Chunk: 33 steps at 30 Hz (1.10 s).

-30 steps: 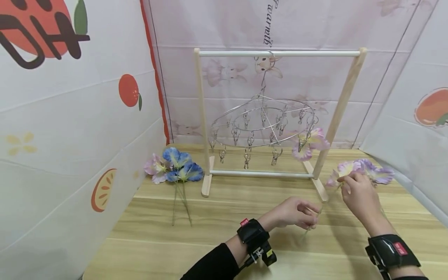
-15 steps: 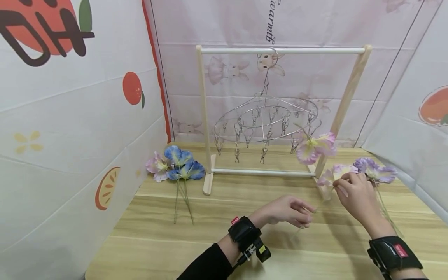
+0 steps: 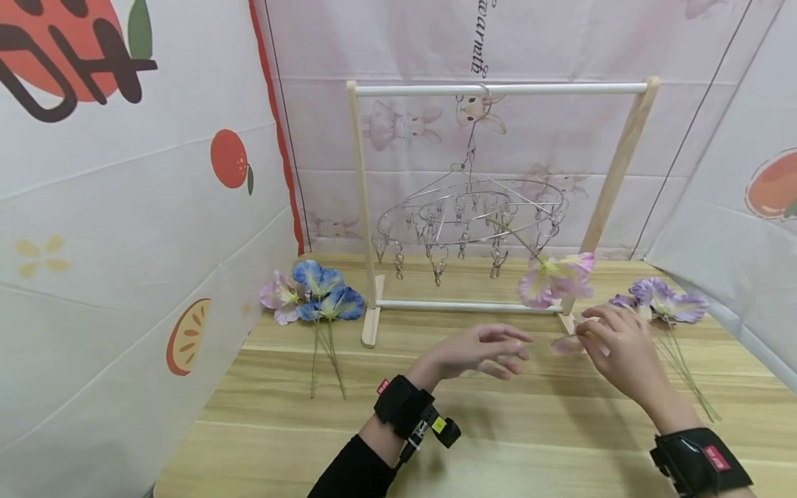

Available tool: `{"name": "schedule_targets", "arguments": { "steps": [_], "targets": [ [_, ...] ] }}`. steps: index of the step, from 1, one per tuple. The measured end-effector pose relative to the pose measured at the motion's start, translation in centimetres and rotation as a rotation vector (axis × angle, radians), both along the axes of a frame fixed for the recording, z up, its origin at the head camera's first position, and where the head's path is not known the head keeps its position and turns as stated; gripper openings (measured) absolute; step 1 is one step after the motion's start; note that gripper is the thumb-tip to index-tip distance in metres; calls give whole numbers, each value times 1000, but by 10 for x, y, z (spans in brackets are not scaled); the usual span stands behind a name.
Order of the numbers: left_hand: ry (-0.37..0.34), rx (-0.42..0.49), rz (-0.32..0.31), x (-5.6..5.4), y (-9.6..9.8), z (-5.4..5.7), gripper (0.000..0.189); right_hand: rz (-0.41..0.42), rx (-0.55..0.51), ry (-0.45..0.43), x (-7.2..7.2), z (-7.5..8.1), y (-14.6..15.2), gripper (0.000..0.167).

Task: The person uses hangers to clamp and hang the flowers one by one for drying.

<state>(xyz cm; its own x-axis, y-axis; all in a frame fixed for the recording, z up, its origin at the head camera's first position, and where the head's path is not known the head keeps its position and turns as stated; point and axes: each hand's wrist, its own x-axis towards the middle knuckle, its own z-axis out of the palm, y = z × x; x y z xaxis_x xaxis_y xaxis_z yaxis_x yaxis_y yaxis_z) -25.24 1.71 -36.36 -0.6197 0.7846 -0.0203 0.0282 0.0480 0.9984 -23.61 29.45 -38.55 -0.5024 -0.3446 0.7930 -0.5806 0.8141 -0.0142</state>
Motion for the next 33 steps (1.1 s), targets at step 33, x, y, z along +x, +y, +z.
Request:
{"name": "schedule_targets", "arguments": {
  "steps": [33],
  "targets": [
    [390, 658, 836, 23, -46, -4, 35, 409, -188, -48, 9, 15, -170, 22]
  ]
}}
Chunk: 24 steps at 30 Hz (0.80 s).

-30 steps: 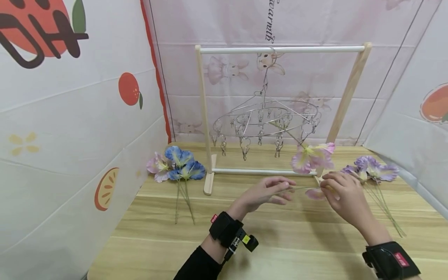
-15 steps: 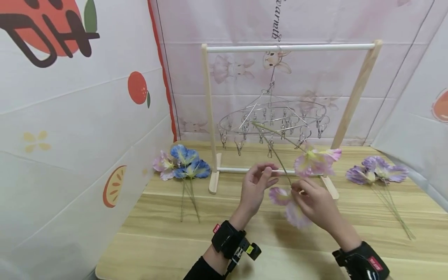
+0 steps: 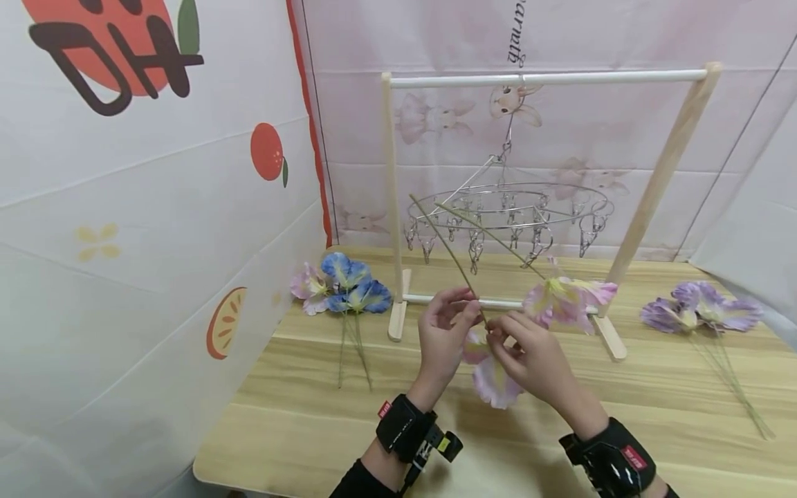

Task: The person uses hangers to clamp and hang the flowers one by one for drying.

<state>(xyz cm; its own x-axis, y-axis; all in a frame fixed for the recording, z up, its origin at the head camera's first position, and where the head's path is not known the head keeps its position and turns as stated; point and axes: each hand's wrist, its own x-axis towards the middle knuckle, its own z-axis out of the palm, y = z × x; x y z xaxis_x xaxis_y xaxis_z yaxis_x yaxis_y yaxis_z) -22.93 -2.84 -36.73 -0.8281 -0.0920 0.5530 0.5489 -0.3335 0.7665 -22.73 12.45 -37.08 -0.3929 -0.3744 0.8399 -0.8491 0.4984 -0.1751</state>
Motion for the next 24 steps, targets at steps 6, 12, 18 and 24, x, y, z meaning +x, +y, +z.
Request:
{"name": "schedule_targets", "arguments": {
  "steps": [6, 12, 18, 24],
  "targets": [
    [23, -3, 36, -1, -4, -2, 33, -2, 17, 4, 0, 0, -5, 20],
    [21, 5, 65, 0, -9, -1, 33, -22, 44, -29, 2, 4, -8, 21],
    [19, 46, 91, 0, -15, -2, 33, -41, 0, -18, 2, 32, -10, 43],
    [19, 33, 91, -1, -19, -6, 33, -111, -138, 8, -4, 65, -10, 58]
  ]
}}
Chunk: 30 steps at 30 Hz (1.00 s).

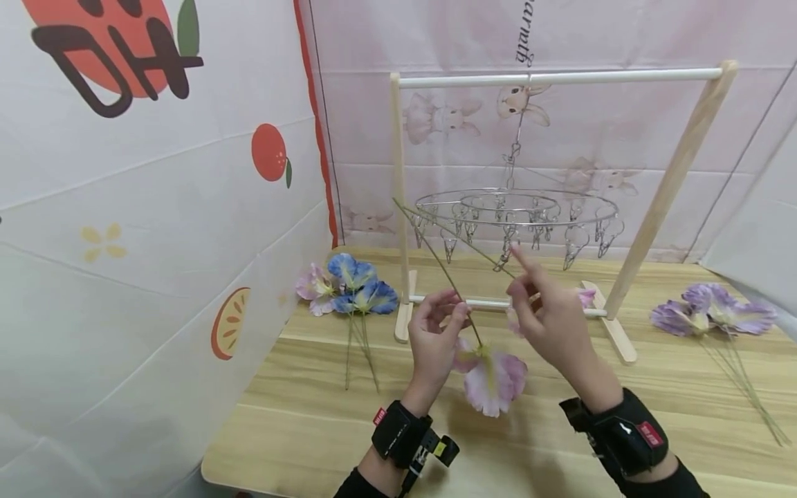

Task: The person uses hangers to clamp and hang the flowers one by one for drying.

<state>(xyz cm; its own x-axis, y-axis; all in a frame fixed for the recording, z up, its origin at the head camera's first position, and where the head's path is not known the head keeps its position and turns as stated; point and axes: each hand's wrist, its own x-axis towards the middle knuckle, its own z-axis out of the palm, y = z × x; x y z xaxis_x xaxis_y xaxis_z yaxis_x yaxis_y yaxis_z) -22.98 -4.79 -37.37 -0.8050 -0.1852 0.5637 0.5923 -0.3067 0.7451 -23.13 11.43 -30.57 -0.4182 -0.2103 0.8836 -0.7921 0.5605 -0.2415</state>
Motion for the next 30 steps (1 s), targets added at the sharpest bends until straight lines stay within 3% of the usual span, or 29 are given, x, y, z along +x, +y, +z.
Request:
{"name": "schedule_targets", "arguments": {
  "steps": [4, 9, 30],
  "targets": [
    [-8, -1, 11, 0, -2, -3, 31, -79, -47, -11, -5, 13, 1, 61],
    [-22, 10, 22, 2, -5, -4, 33, -169, -49, -46, -9, 19, 4, 62],
    [-25, 12, 53, 2, -10, -7, 31, -295, -44, -174, -12, 23, 34, 50]
  ]
}}
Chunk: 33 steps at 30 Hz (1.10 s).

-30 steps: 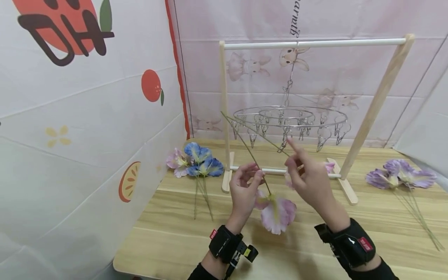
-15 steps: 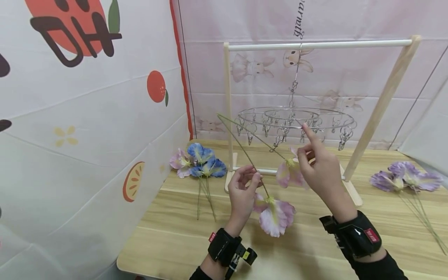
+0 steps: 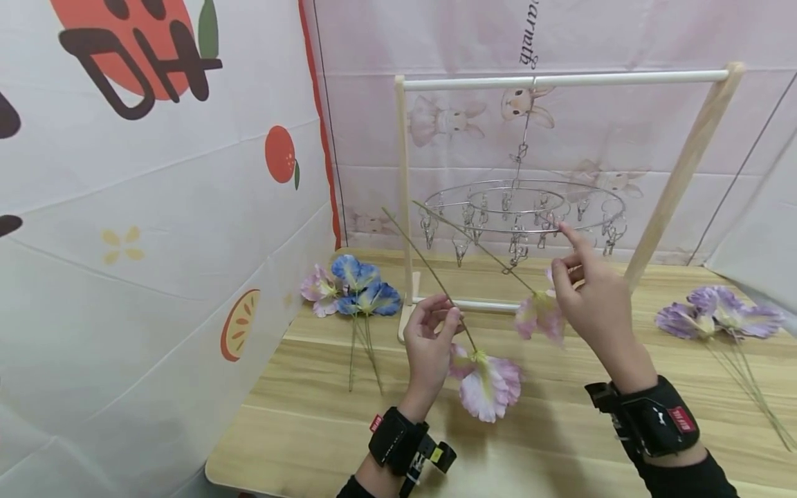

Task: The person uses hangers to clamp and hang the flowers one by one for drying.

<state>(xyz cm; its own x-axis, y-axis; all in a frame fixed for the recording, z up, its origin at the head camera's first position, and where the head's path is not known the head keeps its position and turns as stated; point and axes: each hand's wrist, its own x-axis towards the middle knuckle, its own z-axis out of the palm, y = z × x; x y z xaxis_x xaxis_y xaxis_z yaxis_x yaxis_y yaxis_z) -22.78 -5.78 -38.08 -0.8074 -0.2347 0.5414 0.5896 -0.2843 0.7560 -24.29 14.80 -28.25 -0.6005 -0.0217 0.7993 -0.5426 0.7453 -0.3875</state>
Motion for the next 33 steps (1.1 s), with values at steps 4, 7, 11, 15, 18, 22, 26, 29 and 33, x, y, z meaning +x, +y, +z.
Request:
{"name": "schedule_targets", "arguments": {
  "steps": [4, 7, 11, 15, 18, 22, 26, 29, 33],
  "targets": [
    [-1, 0, 2, 1, 1, 0, 31, -14, -19, -14, 0, 2, 8, 50],
    [-8, 2, 0, 2, 1, 0, 31, -26, -28, 26, 2, 1, 12, 49],
    [-32, 4, -3, 2, 2, -2, 31, -16, -75, 160, 8, -1, 14, 41],
    [-39, -3, 0, 2, 3, -3, 31, 113, -147, 325, 12, -7, 10, 24],
    [-36, -8, 2, 2, 3, -2, 31, 237, -105, 377, 12, -11, 1, 15],
    [-38, -13, 0, 0, 5, -2, 31, 281, 48, 182, 10, -15, -18, 16],
    [-48, -21, -10, 0, 8, -3, 32, 191, 114, -129, -1, -16, -32, 43],
    [-48, -32, -19, 1, 11, -5, 33, 143, 87, -232, -12, -14, -34, 47],
    [-45, -47, -24, 1, 14, -7, 31, 125, 47, -234, -20, -13, -31, 32]
  ]
}}
